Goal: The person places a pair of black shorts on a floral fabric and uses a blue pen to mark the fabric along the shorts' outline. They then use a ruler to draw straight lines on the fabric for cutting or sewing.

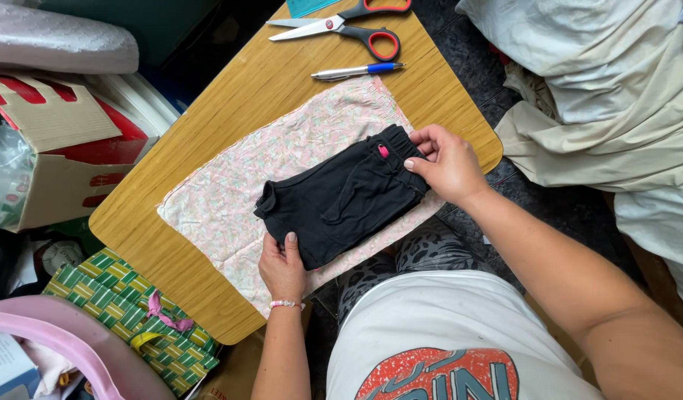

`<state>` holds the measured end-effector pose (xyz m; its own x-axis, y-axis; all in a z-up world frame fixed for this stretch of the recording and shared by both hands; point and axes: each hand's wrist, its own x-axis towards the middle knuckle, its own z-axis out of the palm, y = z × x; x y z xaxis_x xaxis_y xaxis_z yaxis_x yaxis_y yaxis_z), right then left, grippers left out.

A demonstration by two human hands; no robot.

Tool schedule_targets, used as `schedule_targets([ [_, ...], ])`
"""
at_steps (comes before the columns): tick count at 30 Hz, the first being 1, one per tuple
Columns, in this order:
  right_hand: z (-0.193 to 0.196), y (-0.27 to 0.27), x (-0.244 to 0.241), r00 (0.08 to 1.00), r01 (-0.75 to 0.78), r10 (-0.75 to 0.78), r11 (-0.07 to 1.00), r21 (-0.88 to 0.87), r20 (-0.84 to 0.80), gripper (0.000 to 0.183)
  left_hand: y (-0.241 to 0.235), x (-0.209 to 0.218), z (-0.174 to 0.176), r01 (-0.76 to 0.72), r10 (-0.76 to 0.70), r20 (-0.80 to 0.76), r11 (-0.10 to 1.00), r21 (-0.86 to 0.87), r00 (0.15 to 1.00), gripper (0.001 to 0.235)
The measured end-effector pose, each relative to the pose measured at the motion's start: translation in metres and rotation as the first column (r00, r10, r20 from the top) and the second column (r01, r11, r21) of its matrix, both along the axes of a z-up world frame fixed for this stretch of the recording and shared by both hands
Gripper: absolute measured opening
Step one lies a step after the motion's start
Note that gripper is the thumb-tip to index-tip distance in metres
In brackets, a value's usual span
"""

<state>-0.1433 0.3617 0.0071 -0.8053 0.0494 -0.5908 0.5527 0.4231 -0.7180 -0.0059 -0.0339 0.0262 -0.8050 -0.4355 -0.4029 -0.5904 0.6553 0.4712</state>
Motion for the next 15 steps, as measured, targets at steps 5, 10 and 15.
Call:
schedule_targets([
  [5,0.009,-0.009,0.004,0.999,-0.04,0.042,0.993,0.111,-0.02,0.046,0.001,-0.001,0.003,-0.026,0.026,-0.009,1.0,-0.005,1.0,0.028],
  [10,0.011,-0.004,0.006,0.998,-0.04,0.046,0.992,0.119,-0.05,0.048,-0.004,0.016,-0.026,-0.084,0.085,-0.024,0.996,0.017,0.996,0.028],
  [15,-0.015,0.003,0.01,0.982,-0.115,0.144,0.971,0.211,-0.124,0.053,-0.004,0.022,-0.04,-0.136,0.144,-0.075,0.986,0.098,0.987,0.023],
])
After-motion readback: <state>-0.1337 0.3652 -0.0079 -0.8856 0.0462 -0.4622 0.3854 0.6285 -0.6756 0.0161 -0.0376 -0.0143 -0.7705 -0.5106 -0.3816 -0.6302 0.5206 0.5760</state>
